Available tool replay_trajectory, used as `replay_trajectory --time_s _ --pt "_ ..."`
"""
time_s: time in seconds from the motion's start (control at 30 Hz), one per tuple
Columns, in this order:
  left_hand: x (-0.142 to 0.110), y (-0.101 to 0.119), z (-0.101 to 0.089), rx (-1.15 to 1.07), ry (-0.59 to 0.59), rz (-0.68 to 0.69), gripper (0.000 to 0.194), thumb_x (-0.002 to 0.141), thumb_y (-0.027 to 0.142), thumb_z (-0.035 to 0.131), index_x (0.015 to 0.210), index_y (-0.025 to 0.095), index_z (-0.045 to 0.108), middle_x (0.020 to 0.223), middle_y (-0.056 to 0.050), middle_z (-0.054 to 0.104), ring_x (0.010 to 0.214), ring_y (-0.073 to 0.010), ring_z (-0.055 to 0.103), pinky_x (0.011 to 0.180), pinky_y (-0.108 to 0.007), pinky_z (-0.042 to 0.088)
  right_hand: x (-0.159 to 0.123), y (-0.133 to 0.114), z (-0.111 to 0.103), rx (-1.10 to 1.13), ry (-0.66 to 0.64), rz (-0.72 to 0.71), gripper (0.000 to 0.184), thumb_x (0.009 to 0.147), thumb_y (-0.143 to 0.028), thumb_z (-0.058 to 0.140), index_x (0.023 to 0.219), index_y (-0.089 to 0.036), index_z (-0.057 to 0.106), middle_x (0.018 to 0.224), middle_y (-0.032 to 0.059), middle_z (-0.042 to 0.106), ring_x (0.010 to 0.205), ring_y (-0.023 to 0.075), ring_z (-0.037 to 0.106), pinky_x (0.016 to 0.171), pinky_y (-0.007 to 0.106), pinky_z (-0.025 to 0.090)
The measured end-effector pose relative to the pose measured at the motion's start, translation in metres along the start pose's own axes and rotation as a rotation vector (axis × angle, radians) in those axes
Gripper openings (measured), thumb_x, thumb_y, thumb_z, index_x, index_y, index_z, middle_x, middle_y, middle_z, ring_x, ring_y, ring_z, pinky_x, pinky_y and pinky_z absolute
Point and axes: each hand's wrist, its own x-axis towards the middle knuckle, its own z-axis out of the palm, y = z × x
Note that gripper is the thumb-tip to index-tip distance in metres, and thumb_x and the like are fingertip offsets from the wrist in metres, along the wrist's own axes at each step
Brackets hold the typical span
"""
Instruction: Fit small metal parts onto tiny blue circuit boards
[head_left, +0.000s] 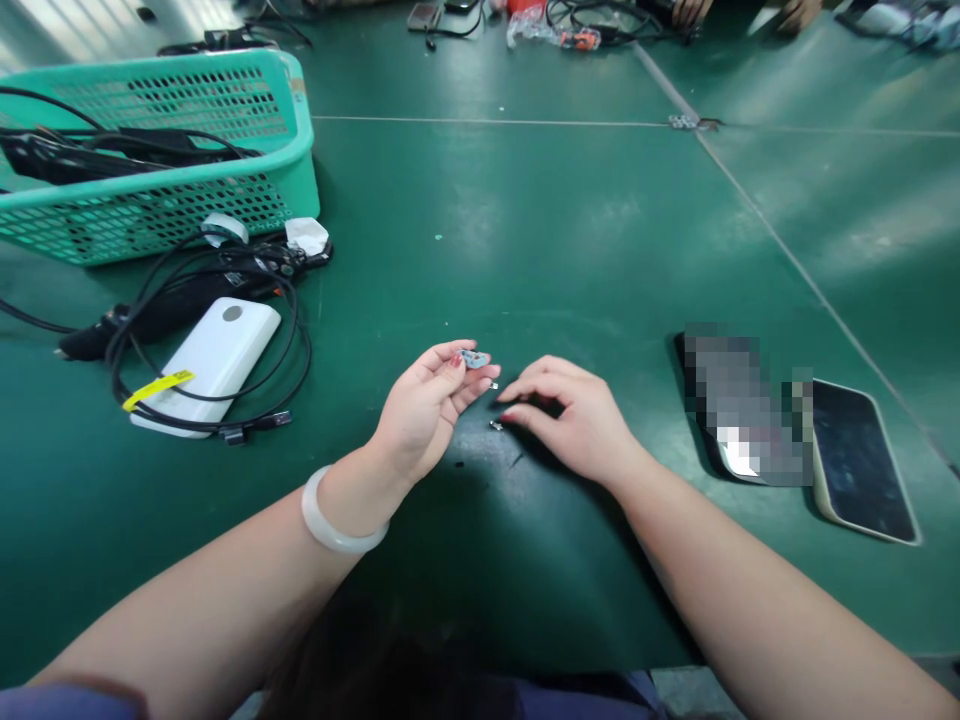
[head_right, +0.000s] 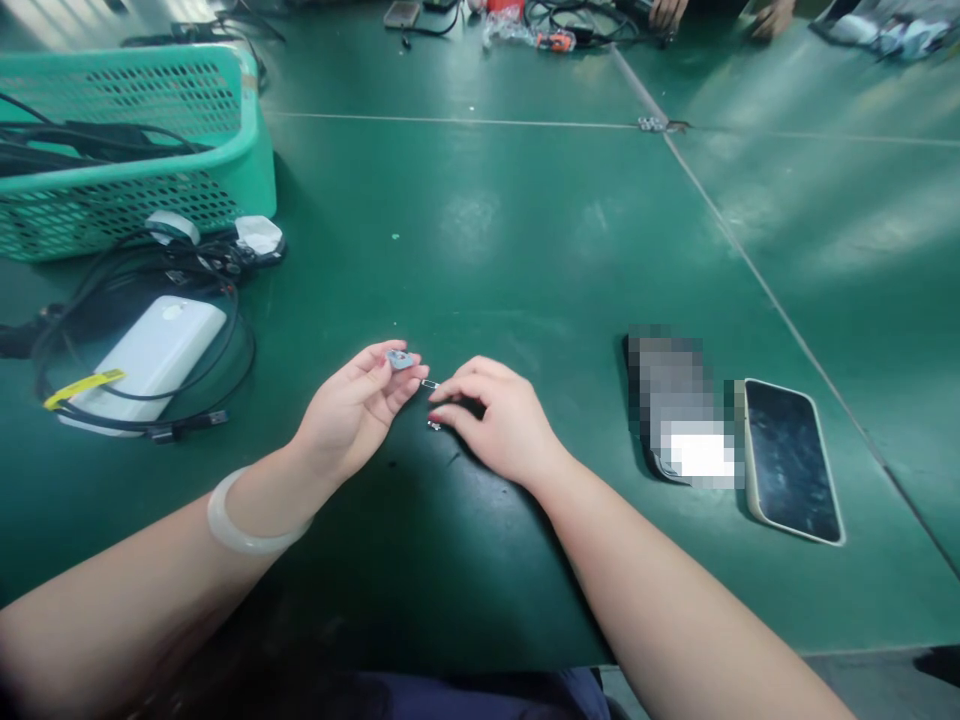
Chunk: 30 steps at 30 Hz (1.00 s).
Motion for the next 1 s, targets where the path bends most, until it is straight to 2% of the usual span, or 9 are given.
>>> replay_trajectory --time_s 0.07,0.13,0.17,0.3,0.4,0.57,0.67,1.0 --pt "0.0 0.0 0.0 -0.005 0.039 0.034 0.011 0.084 0.009 0.057 0.09 0.015 0.064 0.086 -0.003 0.071 0.081 -0.0115 0.07 0.081 -0.026 0.054 -0.003 0.0 0.003 -0.152 -0.13 -0.04 0.013 0.075 -0.022 0.075 0.087 -0.021 0.073 0.086 0.0026 0.068 0.083 0.018 0.06 0.077 0.034 0.05" --pt "0.0 -0.002 0.0 0.01 0.049 0.069 0.011 0.084 0.009 0.058 0.091 0.014 0.064 0.087 -0.003 0.071 0.082 -0.0119 0.07 0.082 -0.026 0.054 -0.004 0.0 0.006 -0.274 -0.208 -0.059 0.008 0.079 -0.022 0.071 0.087 -0.021 0.072 0.088 0.0039 0.07 0.087 0.0197 0.06 0.081 0.036 0.049" --pt "0.0 -0.003 0.001 0.026 0.047 0.084 0.011 0.083 0.009 0.059 0.092 0.014 0.063 0.087 -0.003 0.071 0.083 -0.0123 0.07 0.083 -0.027 0.053 -0.004 0.0 0.007 -0.311 -0.226 -0.063 0.005 0.082 -0.021 0.068 0.085 -0.02 0.072 0.088 0.004 0.07 0.086 0.0197 0.06 0.081 0.036 0.049" --pt "-0.001 -0.006 0.001 0.138 0.04 0.113 0.013 0.079 0.012 0.066 0.092 0.014 0.063 0.092 -0.004 0.071 0.083 -0.0131 0.069 0.085 -0.03 0.053 -0.003 -0.001 0.008 -0.364 -0.251 -0.084 0.014 0.088 -0.017 0.058 0.079 -0.019 0.068 0.084 0.0037 0.07 0.083 0.019 0.059 0.079 0.035 0.048" --pt "-0.002 -0.008 0.001 0.216 0.028 0.13 0.018 0.074 0.014 0.071 0.09 0.014 0.063 0.095 -0.004 0.071 0.086 -0.0134 0.068 0.087 -0.032 0.053 -0.003 -0.002 0.006 -0.297 -0.181 -0.102 0.013 0.089 -0.016 0.056 0.08 -0.018 0.065 0.084 0.0035 0.068 0.082 0.0173 0.06 0.078 0.033 0.048" --pt "-0.004 -0.008 0.001 0.358 -0.029 0.128 0.022 0.07 0.014 0.075 0.088 0.015 0.063 0.095 -0.005 0.072 0.089 -0.0143 0.069 0.091 -0.033 0.053 -0.004 -0.006 0.002 -0.102 0.082 -0.075 0.01 0.087 -0.015 0.057 0.08 -0.02 0.063 0.081 0.0011 0.065 0.076 0.0126 0.059 0.068 0.026 0.047" --pt "-0.006 -0.009 0.0 0.41 -0.08 0.12 0.021 0.069 0.015 0.076 0.086 0.015 0.063 0.094 -0.005 0.073 0.09 -0.0162 0.07 0.093 -0.036 0.053 -0.004 -0.007 0.001 -0.084 0.17 -0.048 0.011 0.087 -0.014 0.058 0.078 -0.02 0.062 0.079 0.0002 0.064 0.071 0.0119 0.057 0.063 0.025 0.046" --pt "-0.01 -0.012 0.001 0.475 -0.131 0.079 0.019 0.068 0.011 0.074 0.082 0.015 0.062 0.086 -0.004 0.074 0.087 -0.0165 0.072 0.089 -0.034 0.055 -0.003 -0.007 0.003 -0.202 0.119 -0.038 0.011 0.085 -0.017 0.06 0.076 -0.021 0.065 0.076 0.0003 0.065 0.071 0.0132 0.058 0.063 0.027 0.045"
